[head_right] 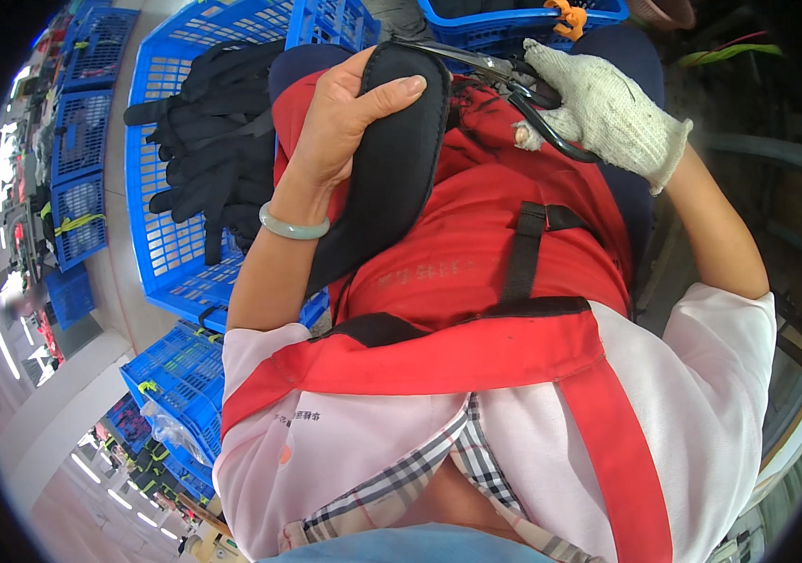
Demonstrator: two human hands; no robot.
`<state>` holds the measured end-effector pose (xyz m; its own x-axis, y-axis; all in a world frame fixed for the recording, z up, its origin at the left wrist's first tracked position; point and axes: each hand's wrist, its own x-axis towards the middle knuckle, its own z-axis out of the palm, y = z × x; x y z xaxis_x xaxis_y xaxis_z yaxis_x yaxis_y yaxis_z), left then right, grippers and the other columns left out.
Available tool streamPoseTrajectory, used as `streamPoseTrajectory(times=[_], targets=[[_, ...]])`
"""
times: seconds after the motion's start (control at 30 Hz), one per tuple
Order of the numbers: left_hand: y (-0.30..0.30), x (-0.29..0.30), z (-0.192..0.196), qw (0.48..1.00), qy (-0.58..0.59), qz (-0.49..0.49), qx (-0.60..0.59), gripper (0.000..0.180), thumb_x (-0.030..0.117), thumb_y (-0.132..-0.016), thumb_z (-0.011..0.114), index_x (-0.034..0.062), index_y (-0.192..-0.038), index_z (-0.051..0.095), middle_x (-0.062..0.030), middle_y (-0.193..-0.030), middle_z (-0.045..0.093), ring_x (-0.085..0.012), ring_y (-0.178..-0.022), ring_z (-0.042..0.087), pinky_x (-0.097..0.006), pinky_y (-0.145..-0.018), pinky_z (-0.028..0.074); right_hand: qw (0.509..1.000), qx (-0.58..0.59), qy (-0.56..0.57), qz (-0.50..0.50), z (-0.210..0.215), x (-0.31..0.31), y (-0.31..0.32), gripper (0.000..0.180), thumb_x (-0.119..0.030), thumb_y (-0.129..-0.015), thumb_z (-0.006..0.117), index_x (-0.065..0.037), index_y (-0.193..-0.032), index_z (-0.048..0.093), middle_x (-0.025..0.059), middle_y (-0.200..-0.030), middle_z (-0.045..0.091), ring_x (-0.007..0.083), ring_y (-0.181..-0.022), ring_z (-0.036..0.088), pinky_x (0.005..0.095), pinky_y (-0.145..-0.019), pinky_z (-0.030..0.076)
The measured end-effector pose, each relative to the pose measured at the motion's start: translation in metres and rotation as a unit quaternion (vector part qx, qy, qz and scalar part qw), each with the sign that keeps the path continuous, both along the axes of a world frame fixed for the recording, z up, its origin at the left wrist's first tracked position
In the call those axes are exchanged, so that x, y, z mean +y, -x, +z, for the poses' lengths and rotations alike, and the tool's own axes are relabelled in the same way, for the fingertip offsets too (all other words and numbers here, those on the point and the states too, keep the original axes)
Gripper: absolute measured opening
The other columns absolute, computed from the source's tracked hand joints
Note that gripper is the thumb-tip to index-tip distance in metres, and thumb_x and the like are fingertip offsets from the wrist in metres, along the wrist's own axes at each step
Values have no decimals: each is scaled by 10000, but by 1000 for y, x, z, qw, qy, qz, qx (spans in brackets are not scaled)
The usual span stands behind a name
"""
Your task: Trim excess material from black fabric straps using scissors in a factory setting.
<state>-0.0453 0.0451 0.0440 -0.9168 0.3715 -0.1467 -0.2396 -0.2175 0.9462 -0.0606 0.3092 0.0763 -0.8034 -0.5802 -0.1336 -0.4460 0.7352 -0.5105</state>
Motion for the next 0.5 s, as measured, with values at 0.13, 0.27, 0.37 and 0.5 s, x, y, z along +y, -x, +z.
streamPoseTrajectory(times=[0.13,0.27,0.37,0.5], targets=[[-4,7,5,1000,-2,-21,-5,235,110,-829,701,0,-1028,643,-37,-871,676,-94,-744,637,-219,-671,529,1000,-20,-11,12,3,10,4,729,-540,-714,736,48,-1103,548,218,-805,587,377,-742,584,411,-680,466],[-6,13,8,999,11,-41,6,255,121,-825,703,0,-1041,643,-33,-883,673,-87,-766,628,-218,-695,520,997,25,-36,56,6,24,7,801,-559,-695,738,39,-1185,528,249,-947,613,387,-886,619,407,-764,488],[-8,15,12,998,8,-55,3,275,133,-819,711,-2,-1050,642,-32,-886,671,-84,-771,623,-217,-703,515,996,5,-74,42,18,23,7,844,-586,-672,740,33,-1200,518,242,-982,615,380,-899,617,415,-769,486],[-10,15,13,998,25,-59,11,291,143,-816,717,-3,-1056,640,-30,-889,669,-81,-769,617,-217,-705,512,992,-24,-103,65,28,24,8,868,-603,-653,744,32,-1197,513,232,-961,616,378,-888,614,412,-764,487]])
